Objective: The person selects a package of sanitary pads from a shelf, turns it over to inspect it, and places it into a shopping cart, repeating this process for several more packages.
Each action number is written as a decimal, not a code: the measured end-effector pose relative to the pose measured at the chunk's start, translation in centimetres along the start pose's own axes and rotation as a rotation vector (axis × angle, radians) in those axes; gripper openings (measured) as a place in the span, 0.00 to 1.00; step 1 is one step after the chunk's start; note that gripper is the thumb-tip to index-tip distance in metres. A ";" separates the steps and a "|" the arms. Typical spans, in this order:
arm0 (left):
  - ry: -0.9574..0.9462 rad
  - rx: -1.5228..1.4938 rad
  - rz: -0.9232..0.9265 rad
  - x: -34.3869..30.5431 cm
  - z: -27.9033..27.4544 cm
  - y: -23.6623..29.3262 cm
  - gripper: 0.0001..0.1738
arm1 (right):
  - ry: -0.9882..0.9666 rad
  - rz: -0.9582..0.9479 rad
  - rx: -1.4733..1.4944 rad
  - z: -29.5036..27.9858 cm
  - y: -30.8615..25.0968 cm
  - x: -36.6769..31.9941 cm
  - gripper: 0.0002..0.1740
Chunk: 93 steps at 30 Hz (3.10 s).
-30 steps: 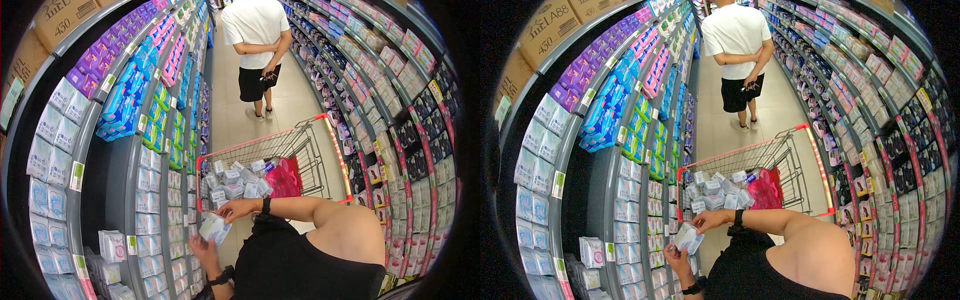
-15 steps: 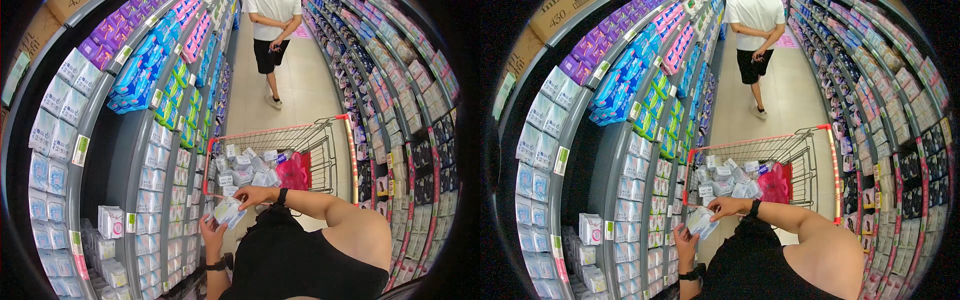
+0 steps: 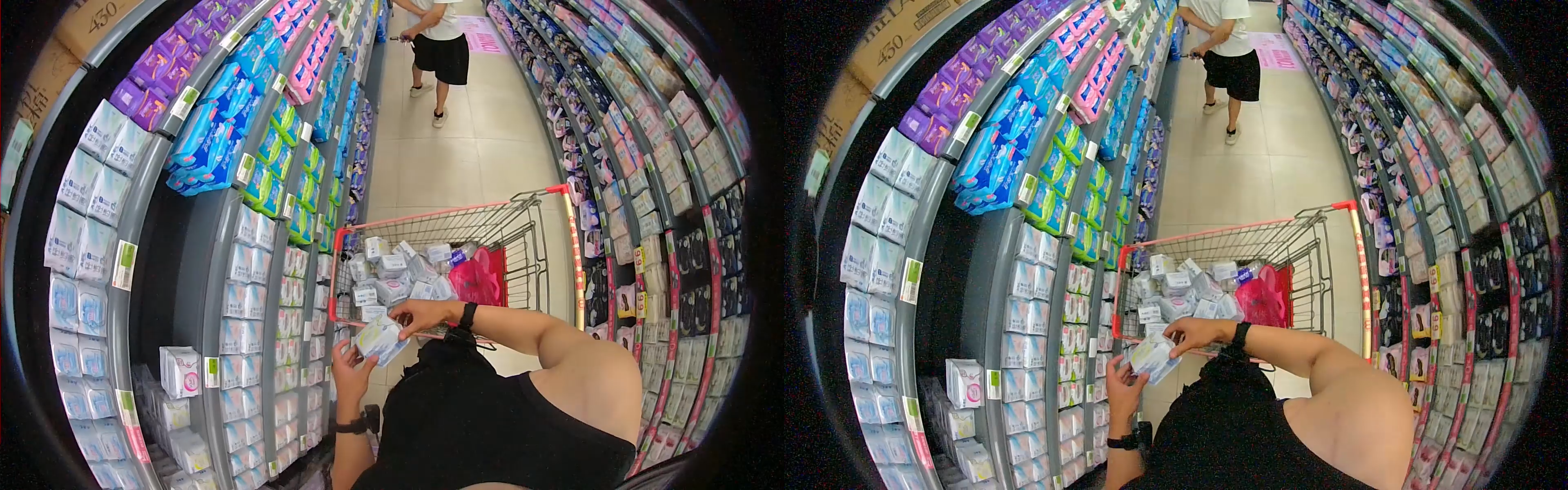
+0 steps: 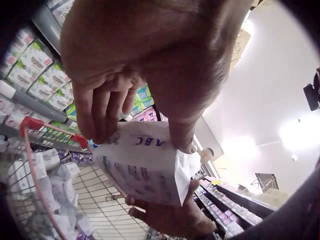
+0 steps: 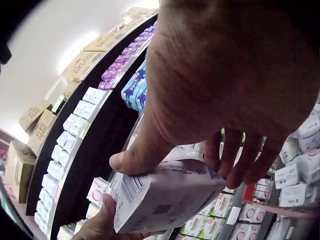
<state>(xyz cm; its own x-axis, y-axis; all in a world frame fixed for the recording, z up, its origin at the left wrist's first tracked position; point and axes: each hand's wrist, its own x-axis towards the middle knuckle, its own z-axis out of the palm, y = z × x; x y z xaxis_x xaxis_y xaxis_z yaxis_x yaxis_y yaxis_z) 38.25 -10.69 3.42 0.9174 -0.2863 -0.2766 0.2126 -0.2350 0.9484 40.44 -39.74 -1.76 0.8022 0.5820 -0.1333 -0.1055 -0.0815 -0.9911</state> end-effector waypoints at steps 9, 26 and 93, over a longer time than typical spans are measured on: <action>0.035 0.034 -0.012 -0.4 0.8 0.7 0.42 | 0.011 -0.039 0.008 0.3 1.7 -0.1 0.36; -0.092 0.226 0.128 -0.3 -0.5 5.6 0.47 | 0.108 0.009 0.108 0.1 -0.3 -2.7 0.34; -0.257 -0.004 0.232 -6.0 -7.9 0.7 0.63 | 0.164 0.161 0.145 15.3 -6.2 1.2 0.48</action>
<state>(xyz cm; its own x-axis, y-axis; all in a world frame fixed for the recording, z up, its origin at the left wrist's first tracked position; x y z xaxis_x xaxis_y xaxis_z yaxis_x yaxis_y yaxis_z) 35.61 -1.80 7.01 0.8267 -0.5565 -0.0834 0.0107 -0.1326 0.9911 33.07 -26.16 4.13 0.8515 0.4311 -0.2985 -0.3130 -0.0387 -0.9490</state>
